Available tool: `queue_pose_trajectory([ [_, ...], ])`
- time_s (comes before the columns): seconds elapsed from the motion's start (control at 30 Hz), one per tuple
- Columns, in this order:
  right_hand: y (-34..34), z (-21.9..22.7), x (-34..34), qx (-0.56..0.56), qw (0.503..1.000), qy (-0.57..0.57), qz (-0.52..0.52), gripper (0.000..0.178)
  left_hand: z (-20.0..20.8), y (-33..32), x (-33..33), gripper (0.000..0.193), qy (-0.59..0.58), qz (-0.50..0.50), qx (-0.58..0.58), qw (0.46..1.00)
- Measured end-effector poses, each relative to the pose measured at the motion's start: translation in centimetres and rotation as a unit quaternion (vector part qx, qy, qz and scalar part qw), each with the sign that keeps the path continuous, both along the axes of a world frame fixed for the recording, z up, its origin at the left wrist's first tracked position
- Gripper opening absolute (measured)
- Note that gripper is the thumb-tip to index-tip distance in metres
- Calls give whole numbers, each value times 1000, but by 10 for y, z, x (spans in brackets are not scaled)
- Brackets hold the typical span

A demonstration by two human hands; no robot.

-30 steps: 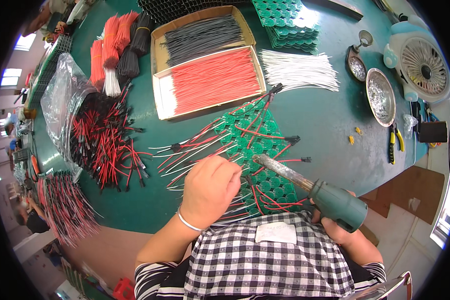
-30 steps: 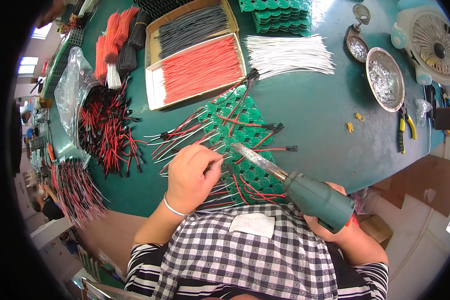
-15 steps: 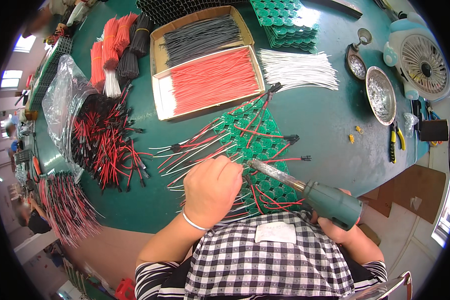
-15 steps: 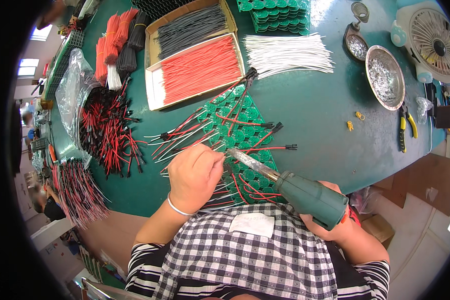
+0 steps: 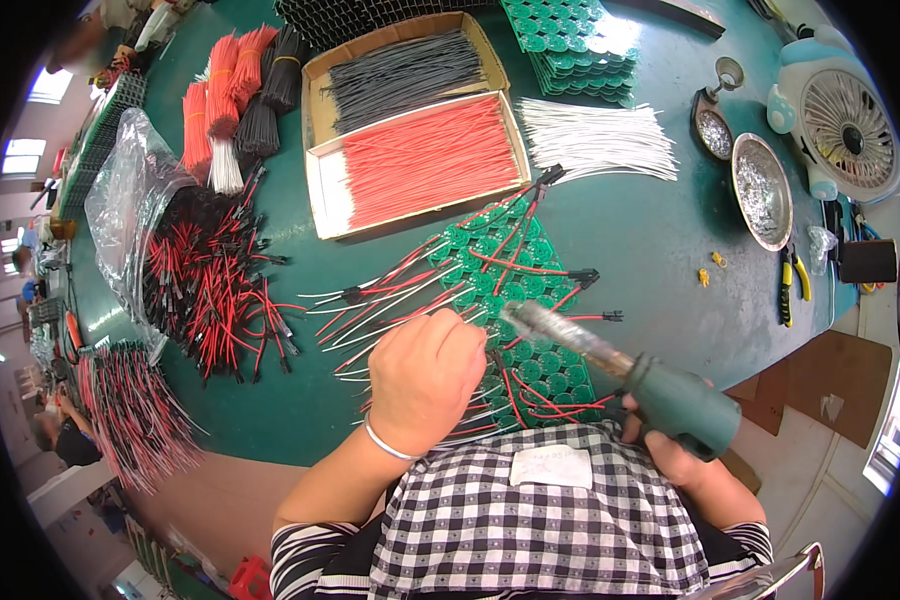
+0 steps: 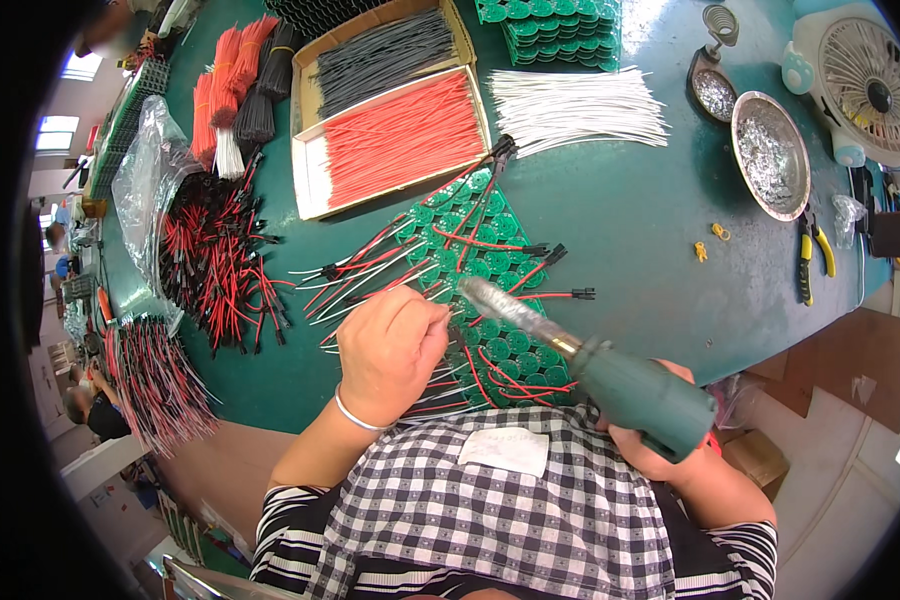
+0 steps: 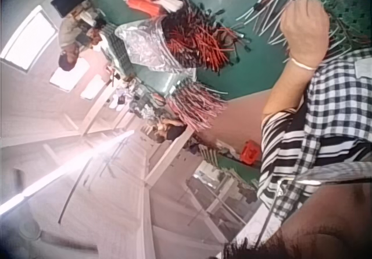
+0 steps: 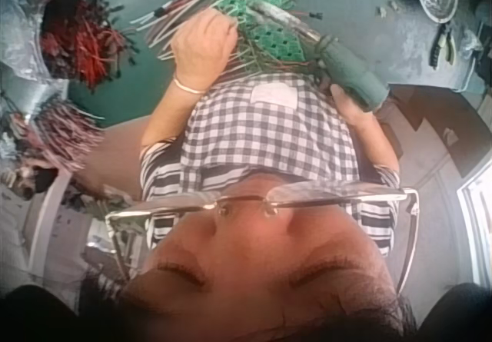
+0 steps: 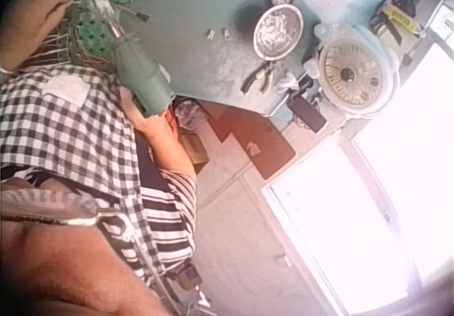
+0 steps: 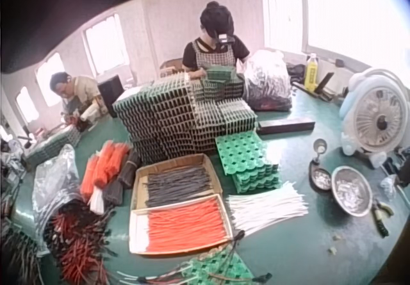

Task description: Use a hot glue gun to secure red and black wires into a plastic grid for assembly.

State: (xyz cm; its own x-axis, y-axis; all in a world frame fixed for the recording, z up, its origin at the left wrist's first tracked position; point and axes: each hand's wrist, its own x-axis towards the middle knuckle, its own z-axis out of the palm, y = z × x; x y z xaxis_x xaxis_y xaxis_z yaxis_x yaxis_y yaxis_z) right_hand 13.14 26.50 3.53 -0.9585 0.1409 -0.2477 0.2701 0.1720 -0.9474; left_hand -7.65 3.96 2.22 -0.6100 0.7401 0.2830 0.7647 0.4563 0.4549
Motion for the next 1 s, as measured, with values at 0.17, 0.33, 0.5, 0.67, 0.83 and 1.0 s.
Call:
queue_pose_trajectory([
  [0.17,-9,6,4,-89,986,54,-132,48,-1,-1,3,15,2,9,-1,1000],
  [0.33,-17,15,-15,-286,931,112,-197,63,-6,1,-2,14,14,8,2,1000],
  [0.5,-33,-4,-50,-436,865,139,-207,61,-8,2,-4,15,-1,33,12,999],
  [0.67,-37,-29,-65,-411,871,157,-219,71,7,-3,14,23,74,45,-46,995],
  [0.83,-35,-45,-86,-410,866,190,-213,69,4,1,30,25,66,14,-26,997],
  [1.0,-41,-53,-89,-430,841,220,-243,62,-25,0,57,35,24,-58,66,996],
])
